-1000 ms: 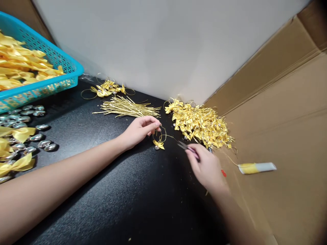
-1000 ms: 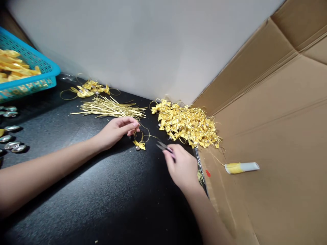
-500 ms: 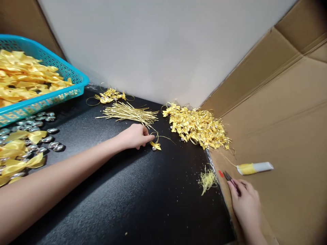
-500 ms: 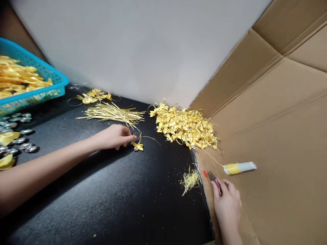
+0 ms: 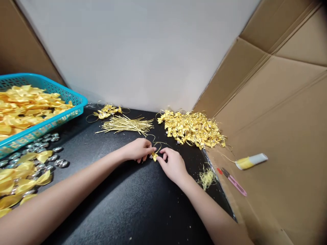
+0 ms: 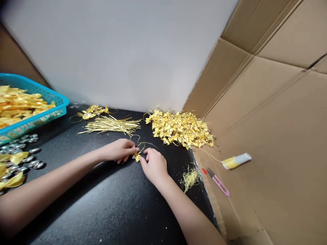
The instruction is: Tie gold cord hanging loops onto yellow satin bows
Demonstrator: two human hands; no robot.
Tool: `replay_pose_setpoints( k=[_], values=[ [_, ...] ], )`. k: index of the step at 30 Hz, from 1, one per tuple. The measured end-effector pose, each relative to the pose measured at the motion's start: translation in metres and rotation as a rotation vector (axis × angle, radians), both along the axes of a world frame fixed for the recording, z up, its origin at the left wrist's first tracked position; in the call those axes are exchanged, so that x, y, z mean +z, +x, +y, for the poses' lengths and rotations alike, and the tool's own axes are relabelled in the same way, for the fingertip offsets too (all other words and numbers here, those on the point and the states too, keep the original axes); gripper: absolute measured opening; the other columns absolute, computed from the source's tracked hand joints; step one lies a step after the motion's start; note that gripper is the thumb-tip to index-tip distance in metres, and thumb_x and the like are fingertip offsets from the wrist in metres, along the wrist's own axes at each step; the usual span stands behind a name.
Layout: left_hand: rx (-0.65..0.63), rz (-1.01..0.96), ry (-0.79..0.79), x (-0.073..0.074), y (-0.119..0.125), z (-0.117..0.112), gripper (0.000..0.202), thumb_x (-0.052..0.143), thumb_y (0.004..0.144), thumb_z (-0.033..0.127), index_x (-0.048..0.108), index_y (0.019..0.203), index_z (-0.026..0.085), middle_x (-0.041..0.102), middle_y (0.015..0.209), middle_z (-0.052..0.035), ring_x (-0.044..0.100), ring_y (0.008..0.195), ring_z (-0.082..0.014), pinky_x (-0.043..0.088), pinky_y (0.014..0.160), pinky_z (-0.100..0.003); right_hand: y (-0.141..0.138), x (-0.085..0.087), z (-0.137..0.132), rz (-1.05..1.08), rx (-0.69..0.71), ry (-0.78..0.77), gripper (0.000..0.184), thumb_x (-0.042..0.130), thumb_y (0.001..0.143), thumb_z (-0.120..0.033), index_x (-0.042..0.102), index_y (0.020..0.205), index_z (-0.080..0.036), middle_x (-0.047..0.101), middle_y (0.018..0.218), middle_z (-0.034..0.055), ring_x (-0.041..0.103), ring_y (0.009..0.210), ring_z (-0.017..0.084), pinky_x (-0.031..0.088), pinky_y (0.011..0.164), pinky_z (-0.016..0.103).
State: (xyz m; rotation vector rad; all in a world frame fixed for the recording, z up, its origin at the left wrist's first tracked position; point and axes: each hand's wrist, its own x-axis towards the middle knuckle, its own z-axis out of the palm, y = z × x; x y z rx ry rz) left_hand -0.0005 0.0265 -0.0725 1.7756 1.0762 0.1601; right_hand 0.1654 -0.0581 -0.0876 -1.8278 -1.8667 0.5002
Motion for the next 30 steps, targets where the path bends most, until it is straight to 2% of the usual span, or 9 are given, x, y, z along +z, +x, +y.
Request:
replay_pose_setpoints(
  k=[3, 6, 8, 11, 14, 16, 20, 26, 30],
  values=[
    [-0.048, -0.005, 0.02, 0.0, -0.008, 0.003, 0.051, 0.057, 0.075, 0.068, 0.051, 0.063, 0.019, 0.051, 0.045, 0.0041, 0.046, 0.036, -0.0103, 0.032, 0.037, -0.02, 0.001, -0.01, -0.002, 0.002, 0.0, 0.09, 0.013, 0.057, 0.086, -0.018, 0.066, 0.077, -0.021, 0.063, 0.076, -0.0007, 0.057, 0.069, 0.012, 0.038, 0.063, 0.023],
    [-0.063, -0.042, 0.044, -0.001, -0.011, 0.004, 0.054, 0.054, 0.075, 0.071, 0.05, 0.064, 0.018, 0.05, 0.049, 0.004, 0.044, 0.041, -0.0098, 0.031, 0.039, -0.02, 0.0, -0.016, -0.005, 0.086, 0.003, 0.146, 0.004, 0.063, 0.083, -0.023, 0.067, 0.084, -0.021, 0.063, 0.077, -0.0011, 0.054, 0.066, 0.012, 0.039, 0.062, 0.024],
    [-0.068, -0.114, 0.029, -0.002, -0.009, 0.001, 0.054, 0.052, 0.078, 0.071, 0.049, 0.067, 0.018, 0.053, 0.055, 0.0031, 0.045, 0.044, -0.0094, 0.032, 0.041, -0.02, -0.003, -0.019, -0.006, 0.132, 0.006, 0.181, 0.011, 0.07, 0.078, -0.025, 0.067, 0.088, -0.021, 0.065, 0.077, -0.0014, 0.053, 0.064, 0.013, 0.04, 0.062, 0.025],
    [-0.11, -0.205, -0.023, -0.003, -0.005, -0.005, 0.052, 0.05, 0.081, 0.069, 0.049, 0.069, 0.018, 0.054, 0.061, 0.0027, 0.045, 0.046, -0.0088, 0.033, 0.043, -0.02, -0.004, -0.023, -0.005, 0.146, 0.011, 0.26, 0.003, 0.068, 0.079, -0.017, 0.066, 0.078, -0.02, 0.066, 0.074, -0.0017, 0.052, 0.062, 0.013, 0.039, 0.063, 0.026],
    [-0.123, -0.193, -0.034, 0.002, -0.007, -0.007, 0.053, 0.046, 0.083, 0.069, 0.047, 0.066, 0.018, 0.053, 0.06, 0.0027, 0.047, 0.047, -0.01, 0.035, 0.046, -0.021, 0.002, -0.022, -0.006, 0.125, 0.024, 0.4, 0.01, 0.065, 0.082, -0.013, 0.065, 0.074, -0.02, 0.069, 0.074, -0.0013, 0.055, 0.064, 0.013, 0.039, 0.066, 0.028],
    [-0.057, -0.098, 0.078, 0.009, -0.012, -0.006, 0.053, 0.042, 0.086, 0.068, 0.048, 0.067, 0.018, 0.055, 0.06, 0.0013, 0.051, 0.05, -0.0129, 0.039, 0.051, -0.024, 0.007, -0.019, -0.007, 0.086, 0.036, 0.524, 0.009, 0.065, 0.084, -0.013, 0.066, 0.078, -0.02, 0.071, 0.078, -0.0005, 0.057, 0.068, 0.014, 0.039, 0.068, 0.029],
    [0.128, 0.018, 0.494, 0.027, -0.02, -0.009, 0.038, 0.05, 0.085, 0.056, 0.057, 0.085, 0.018, 0.064, 0.08, -0.0037, 0.057, 0.07, -0.0199, 0.043, 0.062, -0.029, 0.013, -0.01, -0.01, 0.02, 0.089, 0.711, 0.01, 0.063, 0.087, -0.012, 0.069, 0.087, -0.02, 0.072, 0.082, 0.0006, 0.061, 0.075, 0.015, 0.039, 0.069, 0.03],
    [-0.125, -0.189, 0.122, 0.031, -0.012, -0.033, 0.044, 0.04, 0.093, 0.05, 0.056, 0.069, 0.017, 0.057, 0.065, 0.0012, 0.052, 0.064, -0.0148, 0.041, 0.06, -0.024, 0.013, -0.002, -0.014, 0.0, 0.16, 0.839, 0.013, 0.064, 0.087, -0.012, 0.07, 0.092, -0.023, 0.073, 0.084, -0.0001, 0.061, 0.074, 0.014, 0.041, 0.069, 0.031],
    [-0.145, -0.206, 0.193, 0.027, -0.007, -0.041, 0.04, 0.043, 0.095, 0.044, 0.055, 0.067, 0.017, 0.054, 0.062, 0.0027, 0.048, 0.061, -0.0124, 0.038, 0.057, -0.022, 0.01, 0.0, -0.017, -0.024, 0.097, 0.88, 0.015, 0.067, 0.084, -0.013, 0.068, 0.096, -0.022, 0.072, 0.09, 0.0019, 0.06, 0.081, 0.016, 0.043, 0.074, 0.032]
  ],
)
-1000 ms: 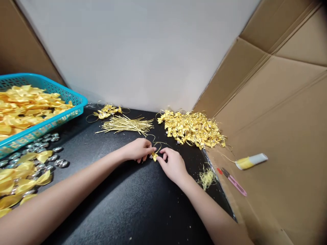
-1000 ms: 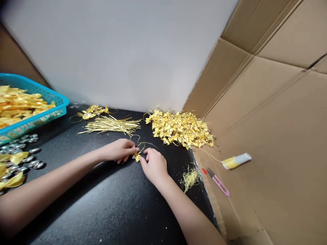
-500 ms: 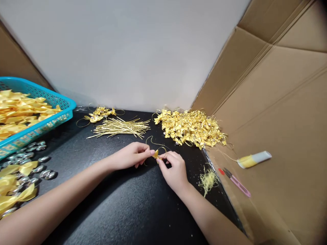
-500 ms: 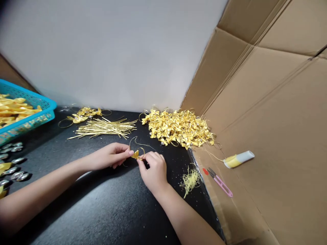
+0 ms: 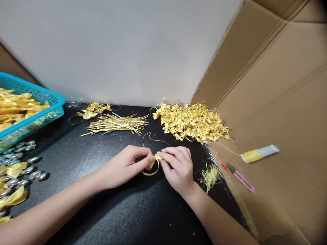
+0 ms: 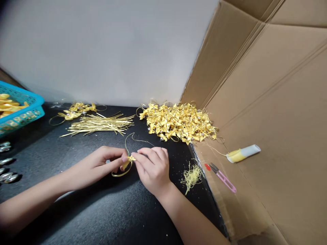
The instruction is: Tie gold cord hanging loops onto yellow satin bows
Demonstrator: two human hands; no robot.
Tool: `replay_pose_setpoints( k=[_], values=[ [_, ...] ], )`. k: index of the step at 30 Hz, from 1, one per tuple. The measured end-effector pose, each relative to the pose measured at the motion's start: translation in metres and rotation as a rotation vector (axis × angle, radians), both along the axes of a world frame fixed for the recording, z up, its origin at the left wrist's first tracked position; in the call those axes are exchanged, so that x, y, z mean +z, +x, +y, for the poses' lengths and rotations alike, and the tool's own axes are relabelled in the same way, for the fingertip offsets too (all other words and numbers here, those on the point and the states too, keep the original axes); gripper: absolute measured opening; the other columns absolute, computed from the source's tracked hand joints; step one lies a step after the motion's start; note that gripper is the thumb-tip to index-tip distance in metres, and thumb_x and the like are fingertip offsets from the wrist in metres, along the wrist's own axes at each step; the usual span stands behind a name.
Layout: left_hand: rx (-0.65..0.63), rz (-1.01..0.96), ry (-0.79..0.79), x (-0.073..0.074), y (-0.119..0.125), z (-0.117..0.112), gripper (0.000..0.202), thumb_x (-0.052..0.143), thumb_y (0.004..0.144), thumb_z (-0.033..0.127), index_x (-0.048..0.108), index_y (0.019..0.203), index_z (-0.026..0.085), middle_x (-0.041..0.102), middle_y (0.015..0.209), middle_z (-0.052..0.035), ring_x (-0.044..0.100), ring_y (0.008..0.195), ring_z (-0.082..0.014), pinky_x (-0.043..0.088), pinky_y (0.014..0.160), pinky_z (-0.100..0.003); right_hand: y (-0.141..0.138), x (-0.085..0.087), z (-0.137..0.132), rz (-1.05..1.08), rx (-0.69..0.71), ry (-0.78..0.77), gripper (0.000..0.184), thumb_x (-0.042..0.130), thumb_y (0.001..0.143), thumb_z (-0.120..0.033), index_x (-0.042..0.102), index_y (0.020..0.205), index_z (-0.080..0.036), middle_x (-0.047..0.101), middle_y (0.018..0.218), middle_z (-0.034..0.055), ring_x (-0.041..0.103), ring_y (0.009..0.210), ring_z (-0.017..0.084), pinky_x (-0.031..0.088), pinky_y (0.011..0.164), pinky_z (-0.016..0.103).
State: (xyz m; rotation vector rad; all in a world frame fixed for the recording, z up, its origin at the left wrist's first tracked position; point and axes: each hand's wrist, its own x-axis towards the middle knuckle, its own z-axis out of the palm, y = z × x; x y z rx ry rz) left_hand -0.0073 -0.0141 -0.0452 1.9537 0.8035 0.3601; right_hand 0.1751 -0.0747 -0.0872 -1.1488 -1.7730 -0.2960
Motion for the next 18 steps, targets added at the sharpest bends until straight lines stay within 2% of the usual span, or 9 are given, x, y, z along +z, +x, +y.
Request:
replay_pose_setpoints(
  k=[3, 6, 13, 18],
  values=[
    [0.031, -0.018, 0.14, 0.001, 0.001, -0.002, 0.038, 0.043, 0.096, 0.04, 0.057, 0.069, 0.017, 0.055, 0.061, 0.0032, 0.048, 0.057, -0.011, 0.036, 0.056, -0.021, -0.003, 0.0, -0.002, -0.013, -0.074, 0.057, 0.008, 0.068, 0.083, -0.025, 0.063, 0.087, -0.02, 0.067, 0.087, 0.0053, 0.058, 0.082, 0.019, 0.043, 0.076, 0.035],
    [0.036, 0.004, 0.276, 0.002, 0.002, -0.005, 0.034, 0.043, 0.096, 0.036, 0.057, 0.071, 0.017, 0.055, 0.06, 0.0036, 0.049, 0.055, -0.0102, 0.035, 0.055, -0.021, -0.004, 0.0, -0.003, -0.086, -0.094, 0.032, 0.014, 0.061, 0.085, -0.033, 0.06, 0.081, -0.02, 0.063, 0.08, 0.0046, 0.055, 0.078, 0.019, 0.038, 0.075, 0.037],
    [0.019, 0.099, 0.461, -0.001, 0.001, -0.011, 0.03, 0.041, 0.097, 0.032, 0.056, 0.075, 0.019, 0.058, 0.066, 0.0016, 0.053, 0.059, -0.0119, 0.036, 0.056, -0.022, -0.005, 0.004, -0.003, -0.112, -0.09, -0.077, 0.014, 0.049, 0.09, -0.026, 0.06, 0.087, -0.019, 0.066, 0.079, 0.0027, 0.053, 0.075, 0.018, 0.032, 0.076, 0.038],
    [0.009, 0.127, 0.564, -0.003, 0.001, -0.013, 0.03, 0.039, 0.097, 0.031, 0.055, 0.075, 0.019, 0.057, 0.067, 0.001, 0.053, 0.059, -0.0124, 0.035, 0.055, -0.022, -0.009, 0.004, -0.004, -0.101, -0.099, -0.113, 0.017, 0.047, 0.091, -0.022, 0.059, 0.079, -0.019, 0.064, 0.072, 0.0009, 0.051, 0.07, 0.017, 0.029, 0.075, 0.037]
  ],
)
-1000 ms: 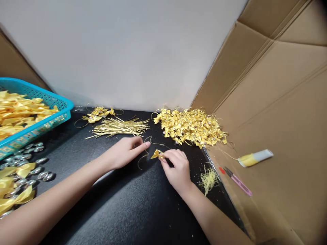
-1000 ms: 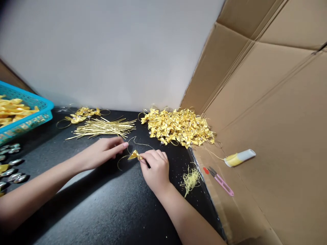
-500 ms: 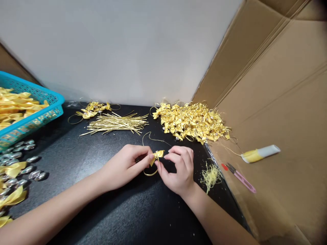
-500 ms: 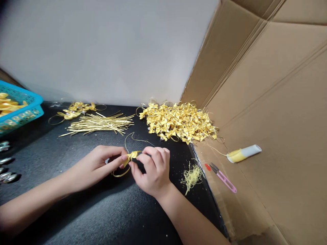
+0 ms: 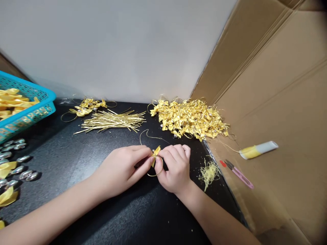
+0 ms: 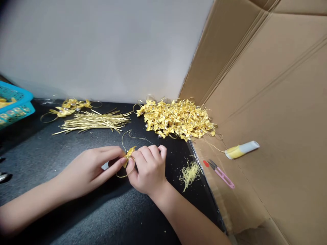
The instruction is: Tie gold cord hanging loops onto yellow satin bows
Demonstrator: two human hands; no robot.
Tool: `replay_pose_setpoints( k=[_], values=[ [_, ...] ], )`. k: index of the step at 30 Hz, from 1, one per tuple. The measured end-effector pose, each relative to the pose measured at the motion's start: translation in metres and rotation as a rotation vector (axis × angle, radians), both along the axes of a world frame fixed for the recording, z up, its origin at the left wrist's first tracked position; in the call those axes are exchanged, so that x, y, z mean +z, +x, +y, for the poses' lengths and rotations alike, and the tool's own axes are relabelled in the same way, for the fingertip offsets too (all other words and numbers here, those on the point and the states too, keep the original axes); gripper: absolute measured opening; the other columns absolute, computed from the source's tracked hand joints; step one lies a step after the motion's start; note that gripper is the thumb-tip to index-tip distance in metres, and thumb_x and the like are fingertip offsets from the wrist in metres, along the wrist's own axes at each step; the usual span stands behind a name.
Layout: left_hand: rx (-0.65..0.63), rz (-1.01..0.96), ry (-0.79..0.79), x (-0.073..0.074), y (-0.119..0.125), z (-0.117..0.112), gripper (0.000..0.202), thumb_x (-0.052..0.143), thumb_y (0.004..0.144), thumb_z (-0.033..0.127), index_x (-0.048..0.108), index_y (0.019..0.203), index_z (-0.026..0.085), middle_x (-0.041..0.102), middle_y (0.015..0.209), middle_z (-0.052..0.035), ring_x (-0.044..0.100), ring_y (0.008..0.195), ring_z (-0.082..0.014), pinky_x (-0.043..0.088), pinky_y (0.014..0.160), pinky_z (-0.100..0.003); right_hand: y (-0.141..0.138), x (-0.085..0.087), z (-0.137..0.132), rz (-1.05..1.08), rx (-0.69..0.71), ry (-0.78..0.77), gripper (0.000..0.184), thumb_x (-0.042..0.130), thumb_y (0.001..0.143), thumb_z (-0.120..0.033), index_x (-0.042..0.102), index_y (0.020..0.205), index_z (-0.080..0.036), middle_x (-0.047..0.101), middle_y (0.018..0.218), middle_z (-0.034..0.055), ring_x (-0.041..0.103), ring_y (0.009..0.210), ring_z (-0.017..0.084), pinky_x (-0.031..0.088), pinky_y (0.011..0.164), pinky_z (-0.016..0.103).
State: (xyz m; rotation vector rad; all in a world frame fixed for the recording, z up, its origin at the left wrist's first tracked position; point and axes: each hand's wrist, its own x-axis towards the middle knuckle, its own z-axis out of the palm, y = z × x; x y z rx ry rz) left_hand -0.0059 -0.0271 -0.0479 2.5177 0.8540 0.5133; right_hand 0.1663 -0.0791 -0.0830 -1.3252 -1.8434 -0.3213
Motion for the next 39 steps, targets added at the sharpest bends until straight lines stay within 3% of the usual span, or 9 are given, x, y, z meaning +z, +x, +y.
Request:
replay_pose_setpoints(
  k=[15, 25, 31, 39],
  values=[
    [-0.087, 0.091, 0.176, 0.004, 0.001, 0.004, 0.027, 0.046, 0.091, 0.026, 0.048, 0.065, 0.019, 0.053, 0.061, 0.0011, 0.048, 0.053, -0.0122, 0.03, 0.052, -0.024, -0.007, 0.007, -0.005, 0.221, 0.054, -0.073, 0.026, 0.052, 0.085, -0.02, 0.05, 0.059, -0.019, 0.054, 0.055, -0.0032, 0.046, 0.059, 0.011, 0.029, 0.067, 0.032],
    [-0.12, 0.168, -0.088, 0.016, -0.002, 0.008, 0.024, 0.052, 0.087, 0.026, 0.052, 0.063, 0.02, 0.056, 0.061, 0.0014, 0.05, 0.055, -0.013, 0.029, 0.052, -0.025, -0.006, 0.01, -0.006, 0.184, 0.092, -0.11, 0.025, 0.051, 0.081, -0.017, 0.048, 0.056, -0.018, 0.048, 0.054, -0.0041, 0.042, 0.058, 0.01, 0.028, 0.066, 0.031],
    [-0.137, 0.134, -0.325, 0.019, -0.006, 0.011, 0.036, 0.04, 0.097, 0.038, 0.053, 0.069, 0.02, 0.055, 0.061, 0.002, 0.048, 0.055, -0.0132, 0.031, 0.052, -0.025, -0.001, 0.013, -0.005, 0.23, 0.116, -0.217, 0.023, 0.051, 0.078, -0.017, 0.046, 0.056, -0.018, 0.046, 0.053, -0.0051, 0.043, 0.057, 0.01, 0.028, 0.066, 0.031],
    [-0.104, 0.102, -0.276, 0.017, -0.005, 0.011, 0.035, 0.038, 0.098, 0.037, 0.053, 0.071, 0.02, 0.056, 0.064, 0.0012, 0.05, 0.057, -0.0138, 0.033, 0.054, -0.025, -0.002, 0.01, -0.006, 0.208, 0.058, -0.224, 0.026, 0.05, 0.082, -0.019, 0.047, 0.056, -0.018, 0.047, 0.054, -0.0044, 0.042, 0.058, 0.01, 0.027, 0.066, 0.031]
  ],
)
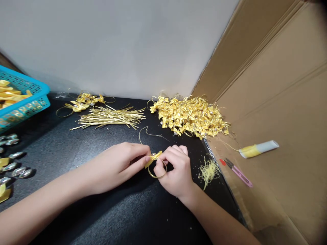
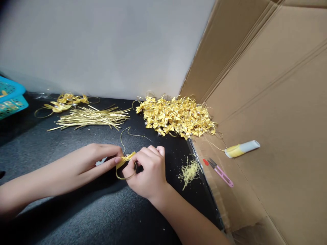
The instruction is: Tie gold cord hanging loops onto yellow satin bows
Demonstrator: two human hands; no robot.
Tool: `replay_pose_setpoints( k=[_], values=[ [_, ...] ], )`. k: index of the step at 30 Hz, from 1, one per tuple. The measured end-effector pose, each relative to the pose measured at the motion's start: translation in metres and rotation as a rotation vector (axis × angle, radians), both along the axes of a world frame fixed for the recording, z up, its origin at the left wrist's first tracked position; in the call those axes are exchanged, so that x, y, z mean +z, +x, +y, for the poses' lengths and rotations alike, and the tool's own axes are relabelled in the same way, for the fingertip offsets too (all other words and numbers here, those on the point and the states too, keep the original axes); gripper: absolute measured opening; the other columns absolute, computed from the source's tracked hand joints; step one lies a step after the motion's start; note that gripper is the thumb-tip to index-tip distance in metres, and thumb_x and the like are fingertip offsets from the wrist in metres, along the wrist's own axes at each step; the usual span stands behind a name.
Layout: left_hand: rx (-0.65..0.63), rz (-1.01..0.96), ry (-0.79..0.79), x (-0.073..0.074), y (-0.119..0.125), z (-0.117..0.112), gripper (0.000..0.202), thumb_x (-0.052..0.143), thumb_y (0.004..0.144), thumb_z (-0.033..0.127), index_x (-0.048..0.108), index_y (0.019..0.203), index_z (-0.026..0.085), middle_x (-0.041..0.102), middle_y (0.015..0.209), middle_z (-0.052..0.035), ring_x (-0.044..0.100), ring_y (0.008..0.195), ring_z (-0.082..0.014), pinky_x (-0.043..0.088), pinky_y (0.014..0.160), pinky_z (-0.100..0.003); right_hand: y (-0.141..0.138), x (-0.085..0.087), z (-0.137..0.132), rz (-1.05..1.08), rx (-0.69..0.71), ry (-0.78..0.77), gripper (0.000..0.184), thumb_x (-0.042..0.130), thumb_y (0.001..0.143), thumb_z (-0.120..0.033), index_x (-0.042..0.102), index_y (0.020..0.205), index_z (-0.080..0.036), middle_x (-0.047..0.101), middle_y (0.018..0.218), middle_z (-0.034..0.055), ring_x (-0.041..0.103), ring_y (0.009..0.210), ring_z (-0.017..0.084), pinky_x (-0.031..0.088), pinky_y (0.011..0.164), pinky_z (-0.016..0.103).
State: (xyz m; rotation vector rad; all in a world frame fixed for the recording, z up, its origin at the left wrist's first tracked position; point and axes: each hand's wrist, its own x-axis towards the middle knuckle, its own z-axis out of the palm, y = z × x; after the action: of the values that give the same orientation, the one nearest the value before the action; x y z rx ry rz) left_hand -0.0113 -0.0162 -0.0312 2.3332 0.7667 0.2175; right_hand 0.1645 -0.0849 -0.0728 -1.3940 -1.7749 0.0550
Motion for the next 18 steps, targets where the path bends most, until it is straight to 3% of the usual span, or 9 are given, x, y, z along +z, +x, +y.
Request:
replay_pose_setpoints(
  k=[7, 11, 18],
  values=[
    [-0.034, -0.009, 0.265, -0.007, 0.003, -0.001, 0.028, 0.043, 0.094, 0.029, 0.05, 0.068, 0.02, 0.055, 0.065, 0.0003, 0.048, 0.055, -0.0136, 0.032, 0.053, -0.026, 0.002, -0.001, 0.001, -0.118, 0.024, 0.013, 0.024, 0.05, 0.086, -0.021, 0.054, 0.063, -0.018, 0.055, 0.061, -0.003, 0.044, 0.062, 0.011, 0.025, 0.069, 0.033],
    [-0.048, -0.016, 0.33, -0.012, 0.005, 0.002, 0.025, 0.048, 0.089, 0.026, 0.051, 0.065, 0.02, 0.054, 0.062, 0.0009, 0.047, 0.055, -0.0137, 0.034, 0.055, -0.026, 0.004, -0.002, 0.002, -0.166, 0.062, 0.074, 0.028, 0.049, 0.087, -0.022, 0.053, 0.06, -0.018, 0.054, 0.059, -0.0027, 0.043, 0.06, 0.011, 0.026, 0.068, 0.033],
    [-0.071, -0.051, 0.338, -0.013, 0.004, 0.005, 0.026, 0.048, 0.09, 0.026, 0.052, 0.065, 0.02, 0.053, 0.062, 0.0014, 0.047, 0.054, -0.0131, 0.033, 0.053, -0.024, 0.008, -0.001, 0.005, 0.039, 0.147, -0.056, 0.028, 0.05, 0.087, -0.024, 0.05, 0.059, -0.017, 0.054, 0.058, -0.0034, 0.047, 0.058, 0.01, 0.029, 0.066, 0.031]
  ],
)
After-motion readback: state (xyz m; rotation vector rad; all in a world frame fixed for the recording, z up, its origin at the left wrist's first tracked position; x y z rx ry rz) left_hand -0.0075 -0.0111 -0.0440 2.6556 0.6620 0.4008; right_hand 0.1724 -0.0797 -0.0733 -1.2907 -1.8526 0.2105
